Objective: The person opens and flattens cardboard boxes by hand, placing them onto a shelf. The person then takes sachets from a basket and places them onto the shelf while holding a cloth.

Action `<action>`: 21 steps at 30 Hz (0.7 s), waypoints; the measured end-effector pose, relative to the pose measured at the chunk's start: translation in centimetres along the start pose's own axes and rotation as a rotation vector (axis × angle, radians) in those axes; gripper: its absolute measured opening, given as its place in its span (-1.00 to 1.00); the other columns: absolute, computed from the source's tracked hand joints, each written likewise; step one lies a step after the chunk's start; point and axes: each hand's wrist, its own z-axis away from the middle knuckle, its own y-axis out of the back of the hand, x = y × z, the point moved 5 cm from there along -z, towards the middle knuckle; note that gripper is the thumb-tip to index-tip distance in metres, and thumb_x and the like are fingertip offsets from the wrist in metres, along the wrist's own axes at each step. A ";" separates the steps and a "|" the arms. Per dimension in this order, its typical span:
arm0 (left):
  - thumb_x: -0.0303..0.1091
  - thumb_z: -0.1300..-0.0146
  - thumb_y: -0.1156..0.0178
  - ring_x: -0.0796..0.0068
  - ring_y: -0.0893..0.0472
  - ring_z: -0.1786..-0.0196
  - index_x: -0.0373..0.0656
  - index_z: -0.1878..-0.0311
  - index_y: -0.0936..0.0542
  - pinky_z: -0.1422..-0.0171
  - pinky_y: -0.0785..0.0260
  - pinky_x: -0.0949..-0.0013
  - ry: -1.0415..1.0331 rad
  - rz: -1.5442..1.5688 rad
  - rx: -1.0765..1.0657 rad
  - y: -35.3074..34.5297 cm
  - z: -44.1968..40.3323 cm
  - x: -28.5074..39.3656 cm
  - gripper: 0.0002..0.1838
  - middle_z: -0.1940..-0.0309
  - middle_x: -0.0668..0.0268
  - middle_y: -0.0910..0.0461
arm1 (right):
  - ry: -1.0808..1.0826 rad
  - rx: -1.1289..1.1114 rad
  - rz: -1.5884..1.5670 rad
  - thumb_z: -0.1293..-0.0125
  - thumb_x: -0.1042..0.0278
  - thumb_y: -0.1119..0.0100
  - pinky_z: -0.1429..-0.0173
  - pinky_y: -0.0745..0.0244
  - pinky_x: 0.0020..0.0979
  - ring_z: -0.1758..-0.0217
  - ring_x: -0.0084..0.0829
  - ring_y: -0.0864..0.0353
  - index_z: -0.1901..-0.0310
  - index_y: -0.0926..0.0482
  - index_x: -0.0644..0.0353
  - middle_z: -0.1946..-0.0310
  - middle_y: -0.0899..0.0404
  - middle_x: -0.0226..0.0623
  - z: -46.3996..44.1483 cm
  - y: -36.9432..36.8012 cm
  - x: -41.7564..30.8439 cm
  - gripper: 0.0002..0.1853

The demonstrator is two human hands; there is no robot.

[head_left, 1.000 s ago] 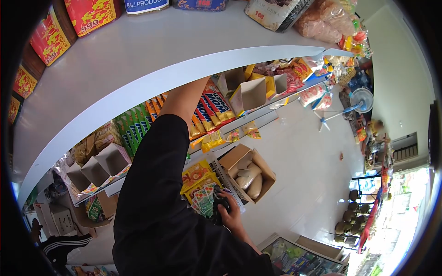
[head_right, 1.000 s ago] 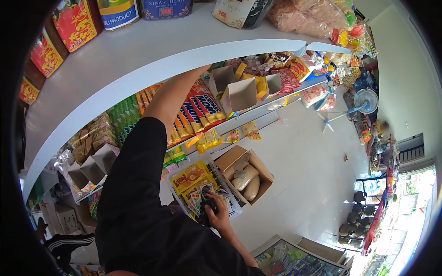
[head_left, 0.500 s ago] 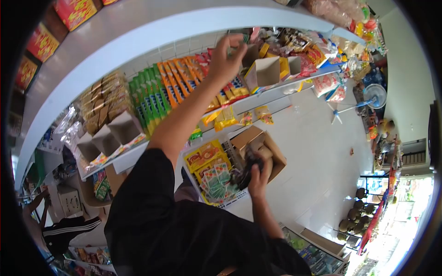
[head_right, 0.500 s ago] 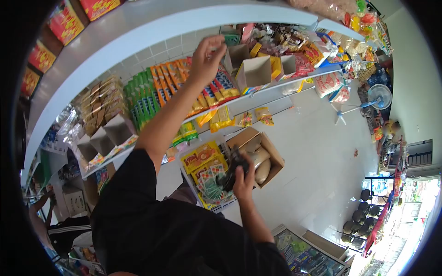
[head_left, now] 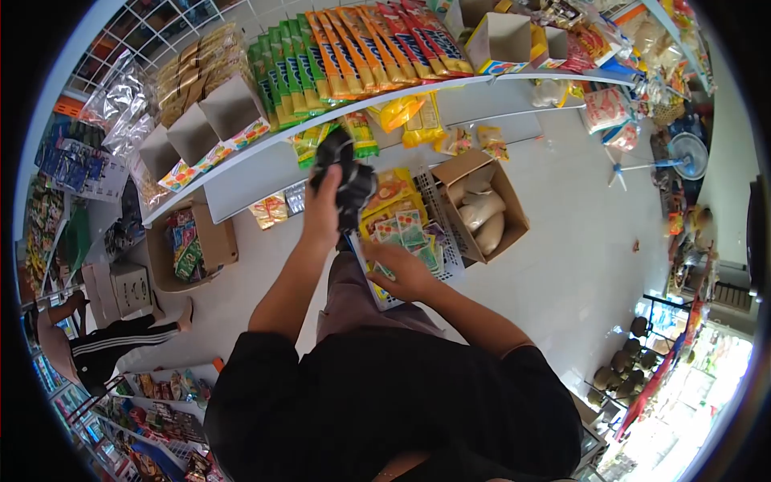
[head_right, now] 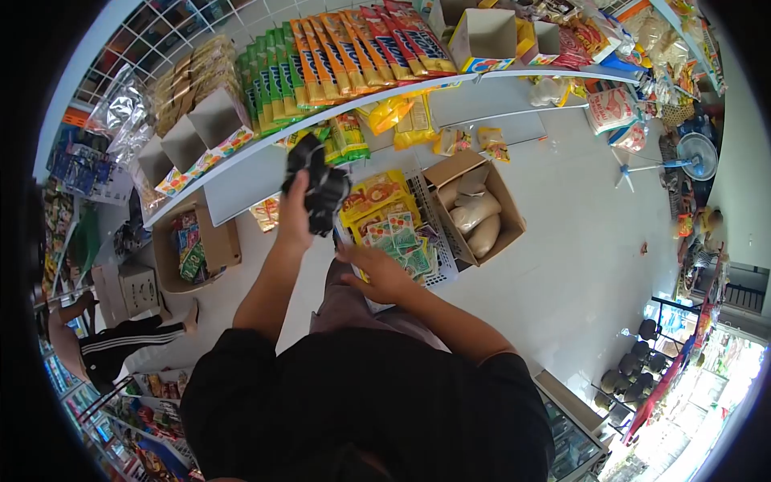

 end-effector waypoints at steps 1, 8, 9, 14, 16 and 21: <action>-0.02 -0.41 -0.13 0.38 -0.69 0.10 -0.15 -0.23 -0.47 0.04 -0.59 0.34 0.059 0.040 0.065 1.7 1.3 0.1 -0.51 0.04 0.22 -0.66 | -0.176 -0.187 -0.112 -0.35 0.09 -0.19 -0.29 -0.39 -0.14 -0.21 -0.04 -0.53 -0.14 -0.55 0.23 -0.09 -0.58 0.05 1.3 -2.5 3.0 -0.55; -0.18 -0.41 -0.15 0.50 -0.62 0.05 -0.30 -0.18 -0.49 -0.08 -0.46 0.43 0.217 -0.142 0.229 10.6 9.7 -5.9 -0.57 0.03 0.28 -0.64 | -0.989 0.228 -0.153 -0.30 0.00 -0.16 -0.15 -0.47 -0.11 -0.08 -0.03 -0.61 -0.02 -0.61 0.22 0.02 -0.64 0.01 4.2 -8.3 28.0 -0.54; -0.20 -0.41 -0.16 0.52 -0.61 0.07 -0.29 -0.21 -0.47 -0.06 -0.46 0.44 0.257 -0.188 0.224 10.6 10.9 -6.7 -0.57 0.04 0.30 -0.62 | -1.128 0.205 0.005 -0.29 -0.02 -0.16 -0.22 -0.40 -0.06 -0.14 -0.03 -0.58 -0.04 -0.60 0.21 -0.03 -0.62 0.00 4.0 -8.0 29.3 -0.53; -0.28 -0.39 -0.19 0.58 -0.56 0.06 -0.21 -0.30 -0.39 -0.04 -0.46 0.46 0.393 -0.283 0.104 8.1 13.1 -7.2 -0.53 0.10 0.36 -0.57 | -1.361 0.218 0.348 -0.26 -0.04 -0.24 -0.48 0.00 0.04 -0.31 -0.10 -0.45 -0.33 -0.32 0.15 -0.15 -0.56 -0.04 3.9 -10.9 35.1 -0.30; -0.28 -0.39 -0.19 0.59 -0.55 0.05 -0.21 -0.30 -0.38 -0.03 -0.46 0.45 0.420 -0.294 0.007 7.0 13.0 -6.4 -0.52 0.08 0.36 -0.57 | -1.380 0.186 0.300 -0.25 -0.01 -0.27 -0.49 0.01 0.02 -0.27 -0.14 -0.49 -0.34 -0.28 0.15 -0.10 -0.59 -0.05 4.0 -11.1 35.7 -0.29; -0.24 -0.38 -0.22 0.51 -0.59 0.07 -0.22 -0.32 -0.36 -0.05 -0.46 0.44 0.431 -0.326 0.020 6.3 10.2 -4.7 -0.47 0.03 0.31 -0.56 | -1.327 0.266 -0.010 -0.19 0.08 -0.35 -0.43 -0.08 0.07 -0.10 -0.15 -0.61 -0.17 -0.42 0.13 0.11 -0.68 -0.11 5.6 -8.6 34.1 -0.43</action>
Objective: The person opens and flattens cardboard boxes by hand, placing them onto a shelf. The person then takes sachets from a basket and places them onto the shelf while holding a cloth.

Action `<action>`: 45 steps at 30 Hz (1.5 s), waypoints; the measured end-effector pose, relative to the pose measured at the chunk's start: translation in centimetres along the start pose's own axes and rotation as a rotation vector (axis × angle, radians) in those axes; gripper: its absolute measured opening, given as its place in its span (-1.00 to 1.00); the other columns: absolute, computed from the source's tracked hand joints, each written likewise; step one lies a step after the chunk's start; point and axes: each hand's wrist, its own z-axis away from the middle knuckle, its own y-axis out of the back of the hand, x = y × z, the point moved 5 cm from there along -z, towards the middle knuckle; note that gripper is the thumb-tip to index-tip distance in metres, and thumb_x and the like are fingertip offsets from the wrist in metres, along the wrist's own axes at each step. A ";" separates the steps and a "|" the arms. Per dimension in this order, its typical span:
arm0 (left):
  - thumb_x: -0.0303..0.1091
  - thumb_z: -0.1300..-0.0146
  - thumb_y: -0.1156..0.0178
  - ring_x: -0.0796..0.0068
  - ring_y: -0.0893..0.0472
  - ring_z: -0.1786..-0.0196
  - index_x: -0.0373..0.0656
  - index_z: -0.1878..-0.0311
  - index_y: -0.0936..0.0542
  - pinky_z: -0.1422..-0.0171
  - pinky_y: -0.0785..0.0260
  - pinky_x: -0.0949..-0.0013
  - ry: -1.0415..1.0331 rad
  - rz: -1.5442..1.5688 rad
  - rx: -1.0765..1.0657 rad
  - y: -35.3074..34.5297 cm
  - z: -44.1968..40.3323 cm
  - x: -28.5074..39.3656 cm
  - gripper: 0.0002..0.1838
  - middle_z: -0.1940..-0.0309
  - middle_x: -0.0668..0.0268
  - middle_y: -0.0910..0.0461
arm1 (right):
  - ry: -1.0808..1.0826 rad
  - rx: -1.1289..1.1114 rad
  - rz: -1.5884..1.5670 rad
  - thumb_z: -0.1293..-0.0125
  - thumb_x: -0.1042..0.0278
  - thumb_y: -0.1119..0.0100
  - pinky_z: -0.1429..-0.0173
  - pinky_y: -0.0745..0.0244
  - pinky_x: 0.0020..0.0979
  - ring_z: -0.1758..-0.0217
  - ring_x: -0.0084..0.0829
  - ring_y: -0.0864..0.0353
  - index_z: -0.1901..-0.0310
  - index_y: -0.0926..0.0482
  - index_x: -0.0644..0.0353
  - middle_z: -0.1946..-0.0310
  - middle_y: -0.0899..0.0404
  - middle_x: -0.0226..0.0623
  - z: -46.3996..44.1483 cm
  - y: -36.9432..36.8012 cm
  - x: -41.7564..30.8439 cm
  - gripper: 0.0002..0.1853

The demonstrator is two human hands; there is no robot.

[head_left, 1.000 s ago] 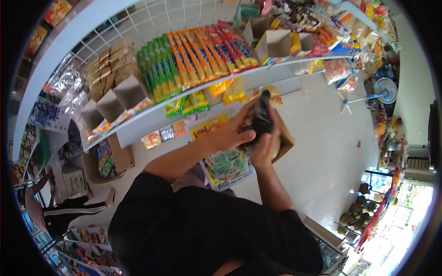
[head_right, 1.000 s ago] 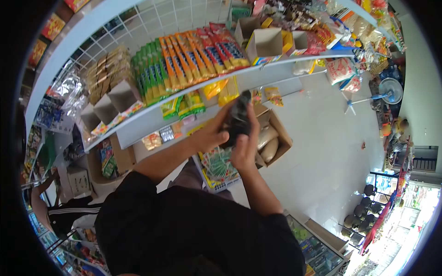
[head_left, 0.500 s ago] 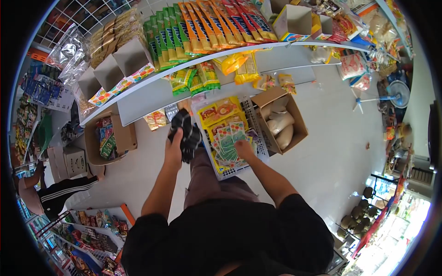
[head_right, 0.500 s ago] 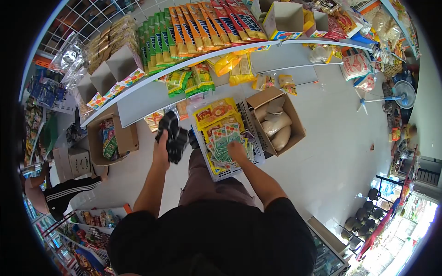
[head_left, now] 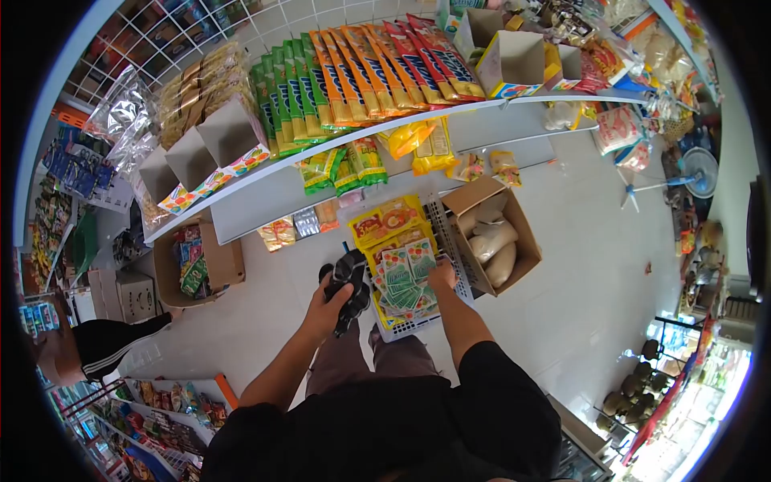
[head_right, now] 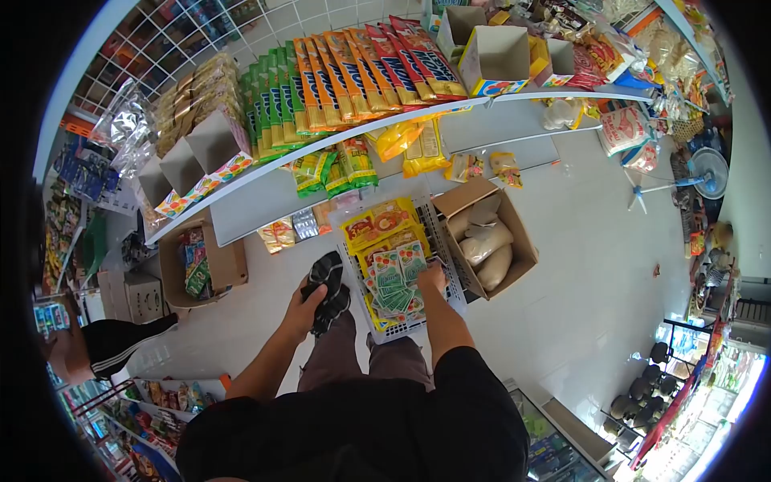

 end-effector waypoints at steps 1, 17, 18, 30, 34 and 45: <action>-0.24 -0.38 -0.22 0.51 -0.59 0.07 -0.22 -0.32 -0.36 -0.05 -0.46 0.44 0.004 -0.002 -0.011 -0.3 -0.5 0.6 -0.47 0.03 0.31 -0.56 | 0.106 0.086 0.002 -0.16 0.15 -0.35 -0.35 -0.19 0.05 -0.03 -0.11 -0.63 -0.04 -0.48 0.14 0.18 -0.68 -0.10 0.6 1.0 -0.2 -0.54; 0.10 -0.47 0.01 0.52 -0.57 0.05 -0.19 -0.32 -0.35 -0.05 -0.46 0.39 -0.098 0.020 -0.349 -1.2 -4.9 10.7 -0.40 0.02 0.34 -0.56 | 1.120 0.660 -0.772 -0.20 0.64 -0.16 -0.13 -0.45 -0.29 -0.03 -0.21 -0.58 0.23 -0.37 0.26 0.09 -0.51 -0.06 35.1 17.6 -19.9 -0.82; 0.18 -0.45 0.05 0.45 -0.60 0.03 -0.20 -0.29 -0.39 -0.09 -0.47 0.35 -0.017 0.059 -0.381 -1.6 -4.8 10.7 -0.36 0.01 0.29 -0.59 | 1.206 0.643 -0.635 -0.19 0.59 -0.21 -0.16 -0.44 -0.25 -0.03 -0.18 -0.57 0.18 -0.40 0.27 0.06 -0.50 -0.05 37.9 17.2 -21.5 -0.79; 0.18 -0.51 0.28 0.21 -0.43 -0.35 -0.15 -0.45 -0.19 -0.48 -0.22 0.16 -0.168 0.241 -0.733 -2.9 2.6 16.8 -0.32 -0.31 0.11 -0.40 | 1.300 0.732 -0.230 -0.23 0.32 -0.07 -0.51 0.00 -0.06 -0.48 0.05 -0.17 -0.38 -0.25 0.34 -0.42 -0.18 0.13 46.4 19.3 -29.0 -0.33; -0.01 -0.50 0.16 0.24 -0.51 -0.27 -0.20 -0.39 -0.27 -0.42 -0.30 0.14 -0.055 0.382 -0.752 -2.4 1.5 13.6 -0.44 -0.26 0.14 -0.47 | 1.325 0.430 -0.399 -0.24 0.37 0.01 -0.59 0.15 -0.09 -0.58 0.03 0.01 -0.45 -0.13 0.36 -0.48 -0.09 0.13 45.4 20.4 -28.2 -0.28; -0.09 -0.35 -0.10 0.40 -0.57 -0.14 -0.11 -0.44 -0.24 -0.25 -0.43 0.29 0.075 0.300 -0.916 -6.0 6.7 15.4 -0.35 -0.14 0.26 -0.54 | 1.476 0.504 -0.300 -0.35 0.21 0.01 -0.58 0.15 -0.10 -0.60 0.10 0.11 -0.49 -0.06 0.33 -0.52 0.05 0.14 46.7 23.2 -22.2 -0.27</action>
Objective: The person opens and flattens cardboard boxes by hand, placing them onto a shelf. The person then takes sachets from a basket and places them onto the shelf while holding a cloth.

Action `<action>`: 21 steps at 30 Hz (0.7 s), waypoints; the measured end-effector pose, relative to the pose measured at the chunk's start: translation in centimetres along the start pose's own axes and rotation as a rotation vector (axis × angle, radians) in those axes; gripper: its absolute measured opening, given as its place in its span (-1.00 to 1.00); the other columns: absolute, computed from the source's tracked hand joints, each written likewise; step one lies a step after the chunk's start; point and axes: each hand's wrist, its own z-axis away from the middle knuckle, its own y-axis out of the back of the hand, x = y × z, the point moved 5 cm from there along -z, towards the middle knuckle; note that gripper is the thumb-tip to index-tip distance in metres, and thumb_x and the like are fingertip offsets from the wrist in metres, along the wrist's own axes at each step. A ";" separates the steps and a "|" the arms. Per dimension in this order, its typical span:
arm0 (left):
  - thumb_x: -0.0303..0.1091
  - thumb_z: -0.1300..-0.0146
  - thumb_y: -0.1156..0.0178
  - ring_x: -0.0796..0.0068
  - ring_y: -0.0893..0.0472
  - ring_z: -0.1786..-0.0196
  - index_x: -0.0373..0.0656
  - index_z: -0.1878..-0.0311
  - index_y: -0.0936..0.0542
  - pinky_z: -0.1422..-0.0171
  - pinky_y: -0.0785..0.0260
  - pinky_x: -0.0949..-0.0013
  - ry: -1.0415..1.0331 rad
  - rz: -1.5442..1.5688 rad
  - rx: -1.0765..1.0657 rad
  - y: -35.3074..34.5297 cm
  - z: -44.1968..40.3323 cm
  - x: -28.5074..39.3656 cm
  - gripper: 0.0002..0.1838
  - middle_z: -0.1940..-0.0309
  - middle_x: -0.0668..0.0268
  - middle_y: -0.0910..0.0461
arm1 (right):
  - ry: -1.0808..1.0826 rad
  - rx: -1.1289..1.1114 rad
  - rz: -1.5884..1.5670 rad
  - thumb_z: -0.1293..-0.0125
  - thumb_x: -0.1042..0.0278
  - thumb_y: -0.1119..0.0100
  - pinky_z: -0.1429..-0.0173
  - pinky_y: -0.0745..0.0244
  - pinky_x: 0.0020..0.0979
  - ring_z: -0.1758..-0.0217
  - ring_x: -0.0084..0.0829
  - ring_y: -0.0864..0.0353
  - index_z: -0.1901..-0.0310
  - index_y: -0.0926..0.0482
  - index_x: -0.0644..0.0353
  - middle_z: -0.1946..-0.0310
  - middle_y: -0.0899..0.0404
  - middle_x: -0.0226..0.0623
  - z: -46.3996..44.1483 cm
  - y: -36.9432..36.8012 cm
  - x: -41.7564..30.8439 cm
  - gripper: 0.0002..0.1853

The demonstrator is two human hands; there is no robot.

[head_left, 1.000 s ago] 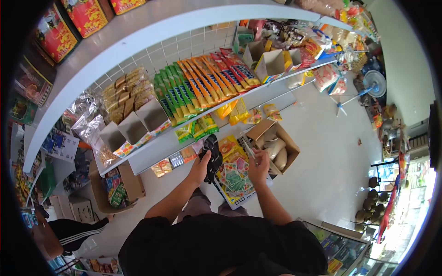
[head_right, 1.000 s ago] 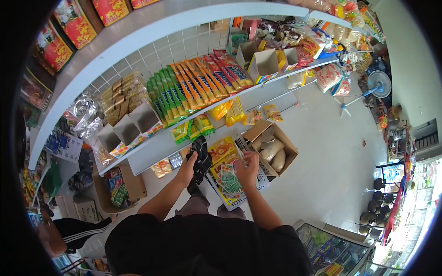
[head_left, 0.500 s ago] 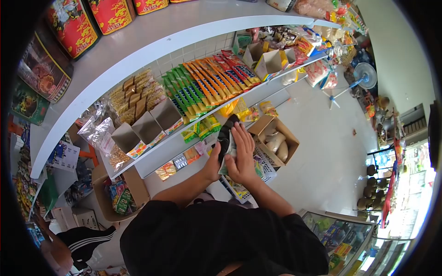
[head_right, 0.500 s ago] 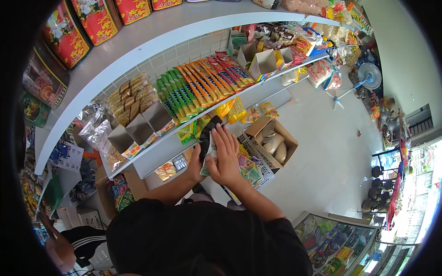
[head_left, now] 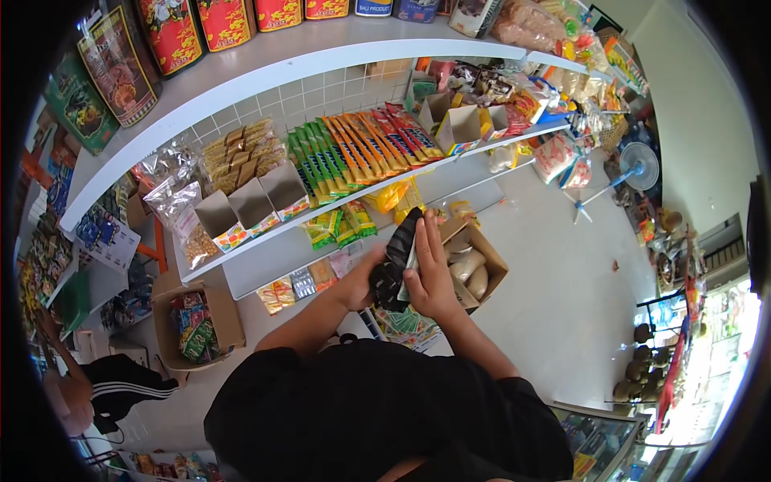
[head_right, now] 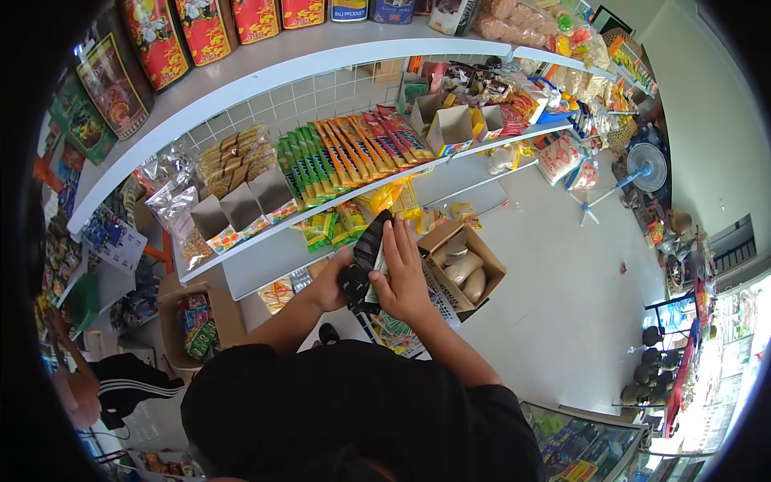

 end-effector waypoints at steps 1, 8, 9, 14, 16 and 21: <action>0.01 -0.33 -0.15 0.35 -0.57 -0.18 -0.11 -0.44 -0.26 -0.26 -0.42 0.26 0.073 -0.236 0.169 0.2 -0.2 -0.5 -0.30 -0.16 0.23 -0.54 | 0.016 -0.014 0.202 -0.36 0.16 0.02 -0.57 0.16 -0.07 -0.60 0.13 0.12 -0.49 -0.05 0.33 -0.53 0.07 0.15 0.4 0.5 -0.2 -0.26; -0.38 -0.04 -0.04 0.40 -0.22 -0.45 -0.17 -0.57 0.09 -0.46 -0.10 0.37 -0.073 -0.589 -0.211 -4.3 -0.5 -2.0 -0.04 -0.46 0.24 -0.12 | 0.048 0.048 0.036 -0.39 0.13 0.05 -0.56 0.18 -0.02 -0.60 0.16 0.16 -0.49 -0.04 0.33 -0.53 0.13 0.18 1.7 3.6 1.3 -0.26; -0.28 -0.11 -0.10 0.39 -0.15 -0.50 -0.15 -0.58 0.18 -0.50 -0.05 0.35 -0.171 -0.571 -0.169 -4.1 -0.7 -2.2 0.00 -0.51 0.25 -0.03 | 0.052 0.048 0.033 -0.39 0.13 0.05 -0.56 0.18 -0.02 -0.60 0.16 0.16 -0.49 -0.04 0.33 -0.53 0.13 0.18 1.6 3.8 0.9 -0.26; 0.15 -0.51 0.21 0.40 -0.38 -0.37 -0.05 -0.56 0.07 -0.46 -0.24 0.20 -0.371 -0.330 0.017 -3.7 -2.0 -3.1 -0.26 -0.45 0.25 -0.21 | 0.071 -0.098 -0.056 -0.42 0.23 0.11 -0.58 0.27 0.01 -0.60 0.20 0.24 -0.48 -0.07 0.33 -0.54 0.17 0.18 1.8 2.6 -0.4 -0.33; 0.19 -0.52 0.32 0.40 -0.37 -0.38 -0.03 -0.55 0.02 -0.46 -0.22 0.22 -0.327 -0.203 0.095 -2.1 -3.1 -4.5 -0.29 -0.44 0.25 -0.23 | 0.099 -0.055 -0.065 -0.45 0.14 0.16 -0.58 0.27 0.04 -0.60 0.21 0.22 -0.48 -0.09 0.34 -0.54 0.15 0.18 1.9 2.0 -1.1 -0.34; 0.07 -0.57 0.40 0.34 -0.08 -0.54 -0.28 -0.52 -0.01 -0.58 0.14 0.28 -0.492 -0.612 0.129 -2.3 -2.3 -5.9 -0.31 -0.49 0.15 -0.08 | 0.151 0.092 -0.143 -0.46 -0.04 0.27 -0.58 0.25 0.02 -0.58 0.19 0.12 -0.45 -0.13 0.39 -0.50 0.02 0.20 0.8 2.1 0.7 -0.29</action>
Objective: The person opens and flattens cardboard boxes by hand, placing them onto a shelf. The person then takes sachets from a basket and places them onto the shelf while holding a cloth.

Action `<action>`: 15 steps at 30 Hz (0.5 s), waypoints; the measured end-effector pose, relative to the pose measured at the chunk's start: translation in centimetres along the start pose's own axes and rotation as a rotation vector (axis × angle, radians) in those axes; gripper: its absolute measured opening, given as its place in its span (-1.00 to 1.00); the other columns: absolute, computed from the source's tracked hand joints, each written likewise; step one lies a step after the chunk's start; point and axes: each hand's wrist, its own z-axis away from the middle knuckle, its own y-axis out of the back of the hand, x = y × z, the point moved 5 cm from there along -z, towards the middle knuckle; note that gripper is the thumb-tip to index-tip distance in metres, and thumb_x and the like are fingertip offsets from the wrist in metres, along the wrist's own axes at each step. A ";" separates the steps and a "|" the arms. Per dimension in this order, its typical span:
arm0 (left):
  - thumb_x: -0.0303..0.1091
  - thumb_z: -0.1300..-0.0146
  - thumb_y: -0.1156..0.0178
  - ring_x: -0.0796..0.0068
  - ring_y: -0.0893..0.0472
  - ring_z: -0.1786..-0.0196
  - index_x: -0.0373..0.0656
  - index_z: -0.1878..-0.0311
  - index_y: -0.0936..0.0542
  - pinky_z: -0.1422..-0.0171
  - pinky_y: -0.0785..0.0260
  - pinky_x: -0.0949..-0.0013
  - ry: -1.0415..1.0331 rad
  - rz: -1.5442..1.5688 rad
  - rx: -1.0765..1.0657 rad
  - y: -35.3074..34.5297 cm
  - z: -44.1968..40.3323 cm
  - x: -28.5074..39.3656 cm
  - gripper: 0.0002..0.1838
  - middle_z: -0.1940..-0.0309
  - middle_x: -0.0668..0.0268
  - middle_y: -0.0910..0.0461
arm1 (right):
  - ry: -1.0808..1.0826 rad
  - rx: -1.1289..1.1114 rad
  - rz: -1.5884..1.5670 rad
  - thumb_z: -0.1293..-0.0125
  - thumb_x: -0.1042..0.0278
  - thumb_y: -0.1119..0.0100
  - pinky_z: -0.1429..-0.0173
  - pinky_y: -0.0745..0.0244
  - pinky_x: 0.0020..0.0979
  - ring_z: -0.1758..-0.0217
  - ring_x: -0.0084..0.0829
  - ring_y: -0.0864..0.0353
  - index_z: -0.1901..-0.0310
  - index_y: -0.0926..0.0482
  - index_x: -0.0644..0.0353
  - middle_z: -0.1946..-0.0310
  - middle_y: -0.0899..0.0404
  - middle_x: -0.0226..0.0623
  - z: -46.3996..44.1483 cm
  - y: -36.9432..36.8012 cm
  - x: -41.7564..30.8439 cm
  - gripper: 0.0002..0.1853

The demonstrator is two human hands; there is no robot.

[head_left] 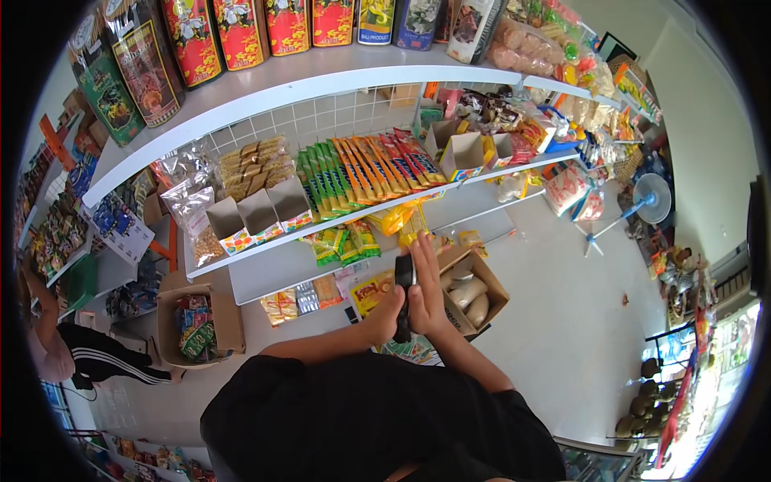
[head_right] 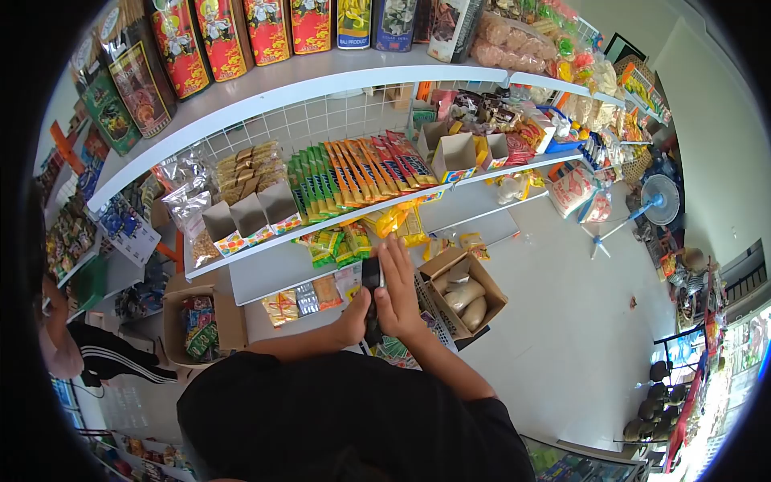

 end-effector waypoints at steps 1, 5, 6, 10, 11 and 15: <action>0.07 -0.57 0.40 0.34 -0.08 -0.54 -0.28 -0.52 -0.01 -0.58 0.14 0.28 -0.002 -0.004 0.002 -0.4 0.2 0.9 -0.31 -0.49 0.15 -0.08 | 0.002 0.027 0.004 -0.46 -0.03 0.26 -0.58 0.25 0.01 -0.58 0.19 0.11 -0.44 -0.14 0.39 -0.49 0.00 0.20 -0.2 0.2 0.2 -0.29; 0.07 -0.53 0.29 0.20 0.03 -0.59 -0.34 -0.53 0.08 -0.61 0.31 0.21 -0.108 -0.118 -0.047 -0.8 0.4 3.5 -0.25 -0.54 0.08 0.00 | 0.066 0.147 -0.009 -0.45 -0.04 0.21 -0.53 0.06 0.00 -0.50 0.17 -0.12 -0.37 -0.25 0.38 -0.40 -0.20 0.19 -0.5 0.3 0.8 -0.33; 0.07 -0.53 0.29 0.23 0.01 -0.58 -0.33 -0.54 0.09 -0.61 0.31 0.22 -0.120 -0.073 -0.080 -0.9 0.5 4.1 -0.24 -0.52 0.07 -0.03 | 0.071 0.150 -0.008 -0.45 -0.04 0.21 -0.53 0.06 0.00 -0.50 0.17 -0.12 -0.37 -0.25 0.38 -0.40 -0.20 0.19 -0.4 0.2 1.2 -0.33; 0.10 -0.53 0.26 0.30 -0.21 -0.49 -0.19 -0.57 0.13 -0.53 -0.04 0.22 0.072 0.153 -0.129 1.2 0.9 4.8 -0.25 -0.51 0.16 -0.06 | -0.139 0.124 -0.176 -0.47 -0.05 0.17 -0.43 -0.15 -0.11 -0.39 -0.04 -0.32 -0.32 -0.33 0.33 -0.29 -0.36 0.06 0.6 -0.7 3.8 -0.38; 0.13 -0.52 0.23 0.32 -0.27 -0.47 -0.09 -0.58 0.18 -0.49 -0.16 0.21 0.178 0.298 -0.164 1.4 0.8 4.8 -0.23 -0.56 0.22 0.04 | -0.258 0.090 -0.301 -0.48 -0.03 0.17 -0.39 -0.22 -0.15 -0.36 -0.12 -0.36 -0.32 -0.35 0.31 -0.27 -0.39 0.01 1.0 -1.2 4.9 -0.40; 0.16 -0.50 0.18 0.30 -0.58 -0.19 -0.15 -0.50 -0.10 -0.23 -0.49 0.23 -0.006 0.288 0.221 4.0 0.0 5.7 -0.29 -0.32 0.11 -0.39 | -0.724 0.231 -0.487 -0.57 -0.03 0.39 -0.44 -0.18 -0.20 -0.34 -0.24 -0.36 -0.31 -0.34 0.40 -0.26 -0.39 -0.05 2.6 -2.0 7.2 -0.37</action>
